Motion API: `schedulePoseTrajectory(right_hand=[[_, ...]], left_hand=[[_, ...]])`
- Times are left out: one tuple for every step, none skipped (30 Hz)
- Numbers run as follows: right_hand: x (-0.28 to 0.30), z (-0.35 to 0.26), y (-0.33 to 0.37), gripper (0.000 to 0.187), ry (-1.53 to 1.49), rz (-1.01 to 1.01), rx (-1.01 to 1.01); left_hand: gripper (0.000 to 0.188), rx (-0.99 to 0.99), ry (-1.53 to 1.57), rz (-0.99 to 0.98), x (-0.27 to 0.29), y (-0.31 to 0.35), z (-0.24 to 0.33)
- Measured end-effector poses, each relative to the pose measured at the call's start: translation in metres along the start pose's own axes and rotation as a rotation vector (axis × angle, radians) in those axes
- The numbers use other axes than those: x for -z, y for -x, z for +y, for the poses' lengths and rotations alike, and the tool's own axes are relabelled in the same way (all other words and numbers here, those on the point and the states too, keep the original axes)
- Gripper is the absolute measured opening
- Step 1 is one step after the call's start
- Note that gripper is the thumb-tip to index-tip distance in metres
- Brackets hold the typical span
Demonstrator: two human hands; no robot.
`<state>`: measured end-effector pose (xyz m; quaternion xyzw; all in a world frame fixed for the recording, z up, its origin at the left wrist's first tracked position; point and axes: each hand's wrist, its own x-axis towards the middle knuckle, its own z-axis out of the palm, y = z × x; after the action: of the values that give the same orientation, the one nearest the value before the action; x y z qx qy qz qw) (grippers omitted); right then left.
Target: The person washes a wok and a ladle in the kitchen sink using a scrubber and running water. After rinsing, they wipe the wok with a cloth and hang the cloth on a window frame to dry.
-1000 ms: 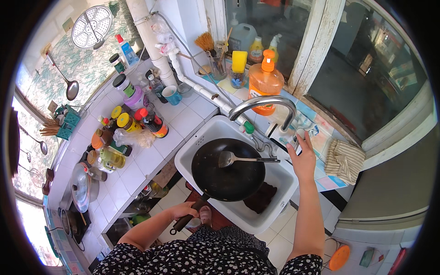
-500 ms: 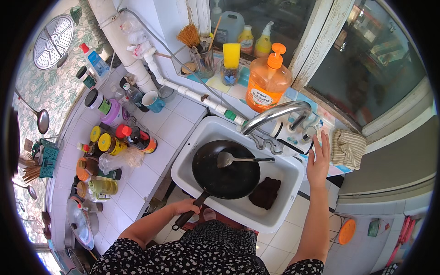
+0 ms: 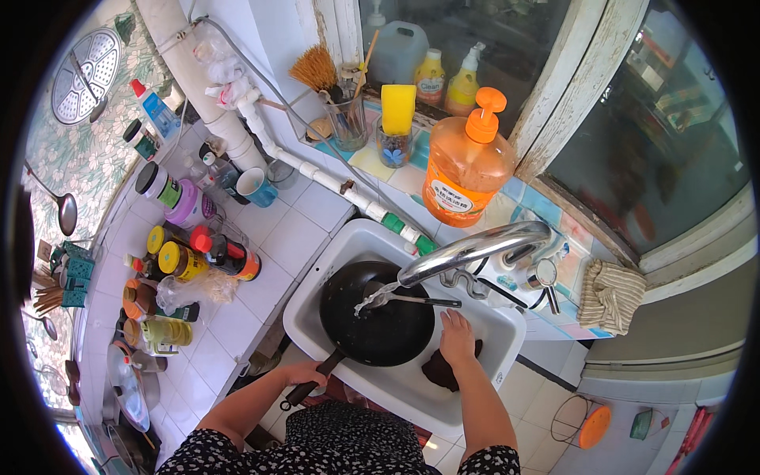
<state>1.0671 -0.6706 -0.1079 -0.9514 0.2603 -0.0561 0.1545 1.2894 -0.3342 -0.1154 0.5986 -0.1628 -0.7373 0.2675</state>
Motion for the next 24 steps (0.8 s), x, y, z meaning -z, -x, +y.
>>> schedulePoseTrajectory(right_hand=[[-0.017, 0.009, -0.009, 0.045, 0.017, -0.052, 0.001], [-0.038, 0.022, -0.017, 0.049, 0.069, -0.183, -0.04], [-0.048, 0.026, -0.025, 0.05, 0.112, -0.234, -0.04], [-0.058, 0.029, -0.033, 0.05, 0.156, -0.283, -0.041], [-0.067, 0.033, -0.039, 0.051, 0.2, -0.333, -0.042], [-0.067, 0.028, -0.048, 0.052, 0.225, -0.418, -0.063], [-0.074, 0.029, -0.052, 0.052, 0.243, -0.44, -0.075], [-0.081, 0.033, -0.055, 0.051, 0.261, -0.463, -0.088], [-0.088, 0.038, -0.058, 0.051, 0.28, -0.485, -0.101], [-0.093, 0.042, -0.059, 0.056, 0.341, -0.523, -0.092], [-0.097, 0.046, -0.058, 0.056, 0.355, -0.535, -0.084], [-0.093, 0.045, -0.06, 0.057, 0.37, -0.546, -0.072], [-0.09, 0.045, -0.06, 0.057, 0.386, -0.56, -0.064], [-0.09, 0.048, -0.059, 0.058, 0.383, -0.56, -0.048], [-0.095, 0.053, -0.057, 0.058, 0.366, -0.546, -0.077], [-0.101, 0.059, -0.057, 0.058, 0.349, -0.526, -0.108], [-0.107, 0.063, -0.056, 0.058, 0.333, -0.505, -0.141], [-0.108, 0.066, -0.056, 0.058, 0.349, -0.479, -0.124], [-0.109, 0.068, -0.058, 0.054, 0.343, -0.457, -0.124], [-0.11, 0.068, -0.059, 0.05, 0.336, -0.436, -0.126], [-0.11, 0.066, -0.061, 0.046, 0.33, -0.415, -0.124], [-0.106, 0.061, -0.063, 0.041, 0.341, -0.492, -0.133], [-0.099, 0.056, -0.066, 0.036, 0.351, -0.569, -0.142], [-0.092, 0.053, -0.066, 0.031, 0.368, -0.649, -0.155]], left_hand=[[0.032, 0.002, -0.002, -0.001, 0.001, -0.003, -0.005], [0.032, 0.003, -0.005, -0.002, 0.004, -0.007, -0.01], [0.032, 0.009, -0.004, -0.003, 0.003, -0.006, -0.009], [0.032, 0.013, -0.006, -0.005, 0.004, -0.006, -0.006], [0.032, 0.017, -0.009, -0.009, 0.005, -0.004, -0.003], [0.031, 0.024, -0.005, -0.006, 0.004, 0.0, -0.002], [0.034, -0.016, -0.064, 0.006, 0.005, -0.002, -0.006], [0.037, -0.054, -0.125, 0.017, 0.008, -0.007, -0.012], [0.04, -0.092, -0.186, 0.029, 0.008, -0.009, -0.015], [0.045, -0.08, -0.261, 0.074, 0.003, -0.005, -0.01], [0.051, -0.066, -0.336, 0.118, 0.0, -0.002, -0.003], [0.056, -0.052, -0.409, 0.165, -0.002, 0.003, 0.006], [0.06, 0.014, -0.485, 0.166, -0.004, 0.006, 0.013], [0.065, 0.081, -0.561, 0.165, -0.003, 0.009, 0.021], [0.07, 0.145, -0.64, 0.161, -0.001, 0.012, 0.029], [0.063, 0.163, -0.681, 0.178, 0.002, 0.016, 0.038], [0.06, 0.047, -0.689, 0.339, 0.004, 0.026, 0.045], [0.058, -0.068, -0.695, 0.499, 0.004, 0.04, 0.052], [0.055, -0.184, -0.696, 0.659, 0.004, 0.054, 0.062], [0.049, -0.15, -0.48, 0.721, 0.004, 0.072, 0.082], [0.045, -0.117, -0.26, 0.78, 0.008, 0.085, 0.097], [0.042, -0.292, 0.046, 0.734, 0.015, 0.085, 0.098], [0.039, -0.463, 0.351, 0.672, 0.023, 0.083, 0.095], [0.037, -0.63, 0.66, 0.588, 0.028, 0.083, 0.099]])
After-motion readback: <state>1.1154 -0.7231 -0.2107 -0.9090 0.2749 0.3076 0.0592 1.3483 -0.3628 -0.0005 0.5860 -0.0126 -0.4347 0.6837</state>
